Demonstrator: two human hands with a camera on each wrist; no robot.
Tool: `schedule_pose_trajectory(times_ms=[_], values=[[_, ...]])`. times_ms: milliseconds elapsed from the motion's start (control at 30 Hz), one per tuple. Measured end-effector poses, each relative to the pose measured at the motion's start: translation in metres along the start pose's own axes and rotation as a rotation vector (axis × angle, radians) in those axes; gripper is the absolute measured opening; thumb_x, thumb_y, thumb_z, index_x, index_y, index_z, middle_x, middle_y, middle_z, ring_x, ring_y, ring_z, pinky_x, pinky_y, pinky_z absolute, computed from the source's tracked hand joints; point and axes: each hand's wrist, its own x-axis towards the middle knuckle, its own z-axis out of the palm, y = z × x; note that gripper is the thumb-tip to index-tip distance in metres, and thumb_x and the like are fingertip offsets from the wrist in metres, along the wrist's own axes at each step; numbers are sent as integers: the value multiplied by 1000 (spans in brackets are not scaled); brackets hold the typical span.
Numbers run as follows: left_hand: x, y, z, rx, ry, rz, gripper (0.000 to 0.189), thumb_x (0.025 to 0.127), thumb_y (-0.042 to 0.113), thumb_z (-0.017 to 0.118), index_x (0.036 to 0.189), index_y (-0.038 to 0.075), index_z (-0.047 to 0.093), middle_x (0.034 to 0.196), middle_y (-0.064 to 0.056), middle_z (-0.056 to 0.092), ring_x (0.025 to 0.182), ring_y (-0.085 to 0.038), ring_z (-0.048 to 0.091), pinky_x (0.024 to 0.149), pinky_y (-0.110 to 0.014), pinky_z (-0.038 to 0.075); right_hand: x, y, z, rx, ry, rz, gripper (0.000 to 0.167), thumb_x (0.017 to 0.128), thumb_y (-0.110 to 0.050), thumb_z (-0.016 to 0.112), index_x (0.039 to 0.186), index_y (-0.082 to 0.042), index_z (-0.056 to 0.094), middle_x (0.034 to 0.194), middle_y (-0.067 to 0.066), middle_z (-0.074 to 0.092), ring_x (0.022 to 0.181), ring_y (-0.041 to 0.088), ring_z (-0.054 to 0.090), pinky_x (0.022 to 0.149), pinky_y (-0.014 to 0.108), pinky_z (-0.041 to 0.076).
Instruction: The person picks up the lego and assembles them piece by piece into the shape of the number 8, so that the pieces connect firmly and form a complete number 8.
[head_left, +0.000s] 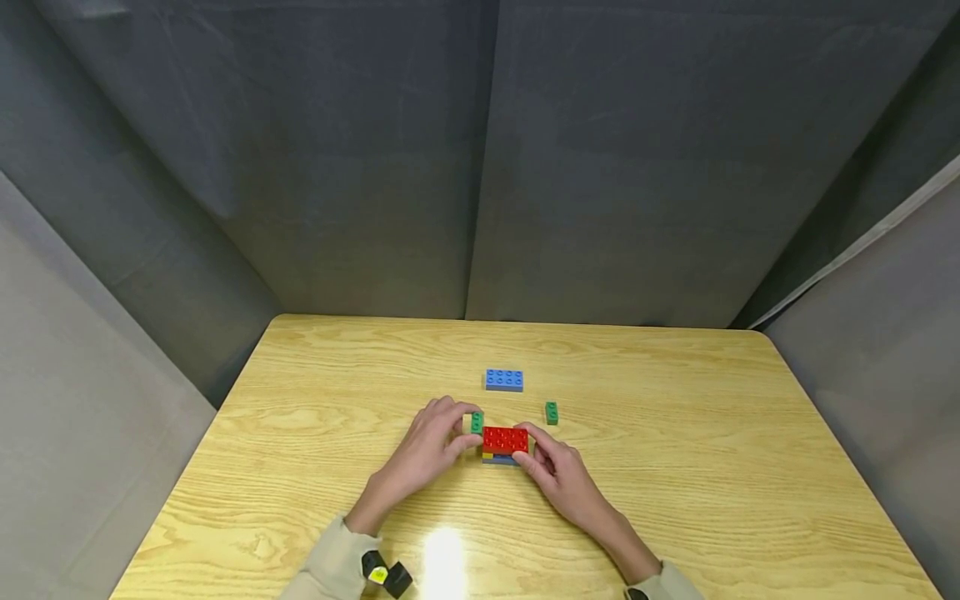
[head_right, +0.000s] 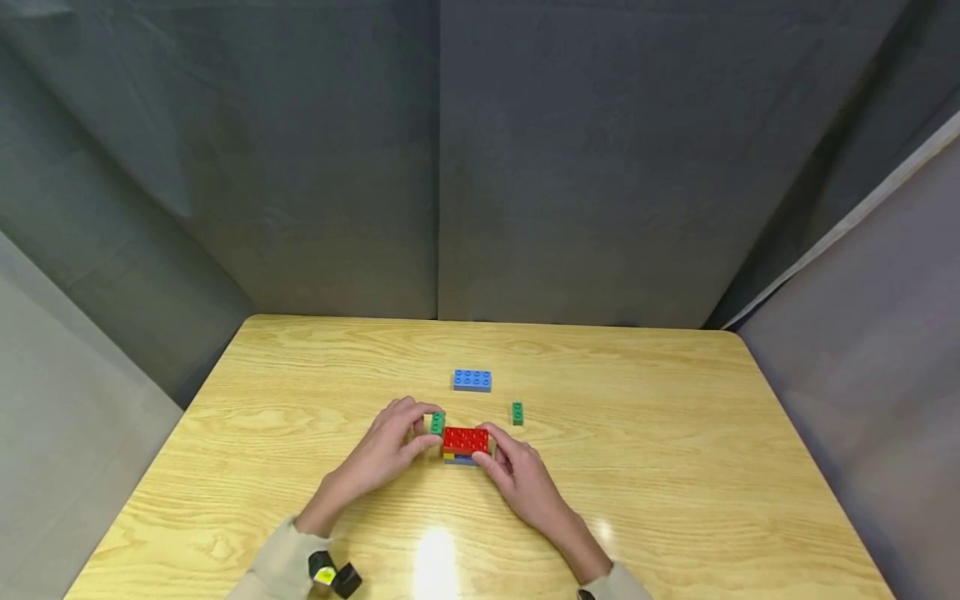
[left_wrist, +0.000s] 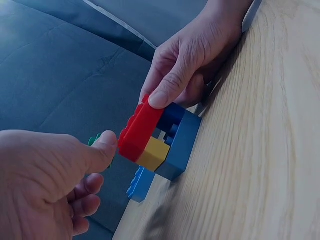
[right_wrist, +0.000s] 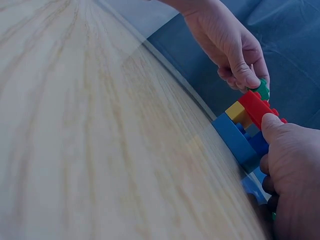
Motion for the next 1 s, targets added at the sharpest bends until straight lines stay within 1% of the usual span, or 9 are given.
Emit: schedule_pose_trajectory(times_ms=[133,400,667,1000], values=[[-1,3,0,-5,-5,10,41,94,29,78,132,16,68,89,9,53,88,-12,46,80,-33,40,0,1,0,-1,0,-1,33,103,-25,68,136,-26,61,70,-14,46,57,-2,36,51,18,33],[-2,8,0,-7,-6,15,41,93,30,78,131,17,68,90,9,53,88,-12,46,81,-33,40,0,1,1,3,0,2,33,103,-26,68,136,-27,61,70,-14,46,57,-2,36,51,18,33],[-2,10,5,-4,-15,34,41,95,31,76,133,16,67,88,10,51,86,-12,45,80,-33,39,0,2,1,16,6,-19,34,104,-23,67,137,-26,61,68,-13,45,56,-2,35,50,19,33],[-2,12,9,-8,10,63,40,94,30,77,130,14,69,87,9,52,84,-11,46,75,-29,41,0,0,1,11,0,-2,33,104,-25,67,136,-26,61,67,-14,45,55,-2,35,50,19,33]])
